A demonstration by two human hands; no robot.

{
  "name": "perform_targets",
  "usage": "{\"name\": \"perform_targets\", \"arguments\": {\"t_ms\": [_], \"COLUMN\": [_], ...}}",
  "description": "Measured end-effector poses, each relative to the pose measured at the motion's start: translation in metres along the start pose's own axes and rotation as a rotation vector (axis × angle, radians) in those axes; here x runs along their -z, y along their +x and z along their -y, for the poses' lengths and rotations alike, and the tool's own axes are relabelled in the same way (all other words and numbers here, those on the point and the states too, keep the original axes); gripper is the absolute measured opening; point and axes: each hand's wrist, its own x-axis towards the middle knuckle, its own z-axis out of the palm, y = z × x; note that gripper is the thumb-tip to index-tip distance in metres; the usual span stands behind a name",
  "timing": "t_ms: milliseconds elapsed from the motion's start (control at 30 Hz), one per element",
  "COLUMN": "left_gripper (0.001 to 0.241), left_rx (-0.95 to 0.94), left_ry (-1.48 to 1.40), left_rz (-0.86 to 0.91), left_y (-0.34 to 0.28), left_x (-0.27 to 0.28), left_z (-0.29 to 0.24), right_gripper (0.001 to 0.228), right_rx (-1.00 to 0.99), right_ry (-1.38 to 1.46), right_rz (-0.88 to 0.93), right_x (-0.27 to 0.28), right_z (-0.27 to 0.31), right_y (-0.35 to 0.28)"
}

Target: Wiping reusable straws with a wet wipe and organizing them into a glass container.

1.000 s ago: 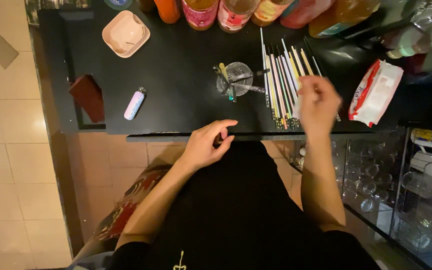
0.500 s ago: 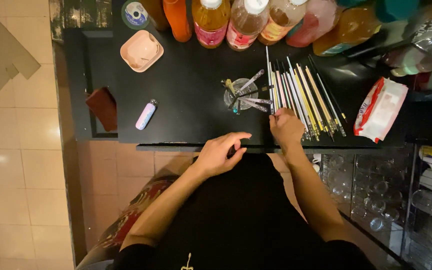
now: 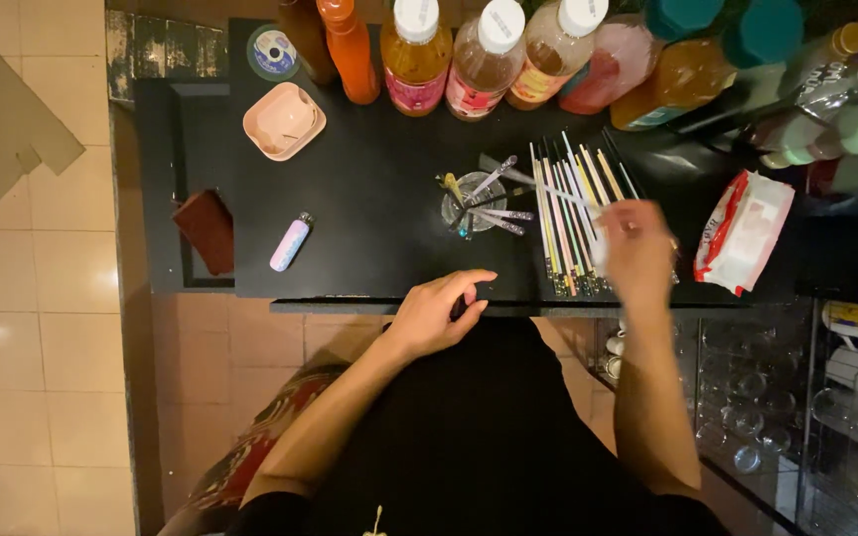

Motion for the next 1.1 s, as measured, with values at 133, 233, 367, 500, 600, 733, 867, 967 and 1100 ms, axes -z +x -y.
{"name": "perform_targets", "arguments": {"t_ms": [133, 233, 367, 500, 600, 733, 867, 967, 1100], "left_gripper": [0.043, 0.042, 0.042, 0.043, 0.042, 0.043, 0.040, 0.039, 0.038], "left_rx": [-0.038, -0.029, -0.052, -0.037, -0.053, -0.058, -0.046, 0.019, 0.037], "left_ry": [0.008, 0.006, 0.017, 0.009, 0.010, 0.025, 0.037, -0.007, 0.011], "left_rz": [-0.031, -0.017, -0.011, -0.009, -0.027, -0.010, 0.001, 0.052, 0.093], "left_y": [0.000, 0.000, 0.002, 0.003, 0.002, 0.004, 0.004, 0.008, 0.011], "left_x": [-0.001, -0.001, -0.002, -0.001, -0.003, -0.006, -0.013, -0.017, -0.025], "left_z": [0.001, 0.001, -0.001, -0.004, -0.001, -0.002, 0.004, 0.002, 0.002], "right_gripper": [0.003, 0.002, 0.005, 0.003, 0.015, 0.032, 0.023, 0.030, 0.036], "right_rx": [0.444, 0.608, 0.751, 0.781, 0.686, 0.609, 0.276, 0.274, 0.169], "right_ry": [0.661, 0.747, 0.525, 0.470, 0.233, 0.220, 0.493, -0.121, -0.242], "right_rz": [-0.475, -0.583, -0.396, -0.300, -0.247, -0.037, -0.070, -0.058, 0.011], "right_x": [0.044, 0.069, 0.088, 0.067, 0.060, 0.049, -0.011, -0.063, -0.097], "right_z": [-0.019, 0.005, 0.058, 0.083, 0.116, 0.093, 0.001, -0.048, -0.064], "right_y": [-0.006, -0.029, -0.058, -0.059, -0.064, -0.051, -0.016, -0.009, -0.010]}}
